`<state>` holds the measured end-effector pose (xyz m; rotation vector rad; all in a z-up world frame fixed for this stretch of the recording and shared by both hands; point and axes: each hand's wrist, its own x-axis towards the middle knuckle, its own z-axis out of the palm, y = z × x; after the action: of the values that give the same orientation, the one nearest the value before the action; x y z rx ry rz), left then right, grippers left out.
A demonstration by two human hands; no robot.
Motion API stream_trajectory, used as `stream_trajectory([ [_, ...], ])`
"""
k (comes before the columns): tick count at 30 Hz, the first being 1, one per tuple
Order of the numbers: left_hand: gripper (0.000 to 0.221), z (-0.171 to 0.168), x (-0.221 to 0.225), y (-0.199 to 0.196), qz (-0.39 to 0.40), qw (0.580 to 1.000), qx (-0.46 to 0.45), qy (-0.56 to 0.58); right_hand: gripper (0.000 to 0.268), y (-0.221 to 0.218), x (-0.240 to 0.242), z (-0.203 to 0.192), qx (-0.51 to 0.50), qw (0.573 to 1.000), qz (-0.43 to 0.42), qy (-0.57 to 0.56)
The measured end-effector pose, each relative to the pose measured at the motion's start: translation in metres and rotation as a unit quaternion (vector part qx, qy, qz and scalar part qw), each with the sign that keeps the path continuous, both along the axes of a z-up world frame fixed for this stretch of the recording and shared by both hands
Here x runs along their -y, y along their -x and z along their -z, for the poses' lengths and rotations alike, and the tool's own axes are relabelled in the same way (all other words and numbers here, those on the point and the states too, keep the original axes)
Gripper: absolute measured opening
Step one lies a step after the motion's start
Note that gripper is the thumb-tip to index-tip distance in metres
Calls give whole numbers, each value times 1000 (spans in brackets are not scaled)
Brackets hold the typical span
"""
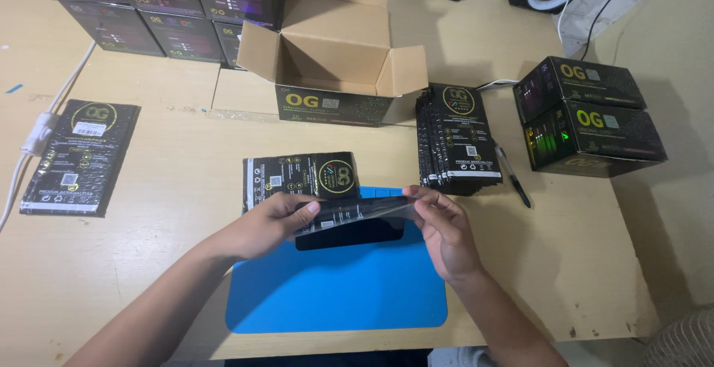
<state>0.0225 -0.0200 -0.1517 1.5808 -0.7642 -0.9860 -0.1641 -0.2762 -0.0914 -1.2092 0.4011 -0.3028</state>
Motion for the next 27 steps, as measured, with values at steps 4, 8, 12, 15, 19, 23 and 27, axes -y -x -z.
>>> stream_trajectory([
  [4, 49, -12, 0, 3, -5, 1000, 11, 0, 17, -2, -1, -8, -2, 1000, -8, 12],
  [8, 50, -19, 0, 7, -19, 1000, 24, -2, 16, 0, 2, -8, 11, 999, -10, 32],
  [12, 51, -25, -1, 10, -26, 999, 36, 2, 18, 1, 0, -12, 40, 996, -10, 78],
  [15, 50, -23, 3, 13, -33, 999, 41, 4, 18, 1, -1, -20, 45, 996, -13, 79],
  [19, 52, -56, 1, 23, -38, 998, 49, 1, 18, 3, 5, -12, 62, 994, -10, 89],
  [23, 51, -17, 6, 15, -72, 995, 67, 10, 16, 2, 8, -8, 76, 990, -8, 122],
  [27, 50, -25, 3, 18, -90, 992, 87, 10, 18, 2, 12, -5, 56, 988, -6, 142],
])
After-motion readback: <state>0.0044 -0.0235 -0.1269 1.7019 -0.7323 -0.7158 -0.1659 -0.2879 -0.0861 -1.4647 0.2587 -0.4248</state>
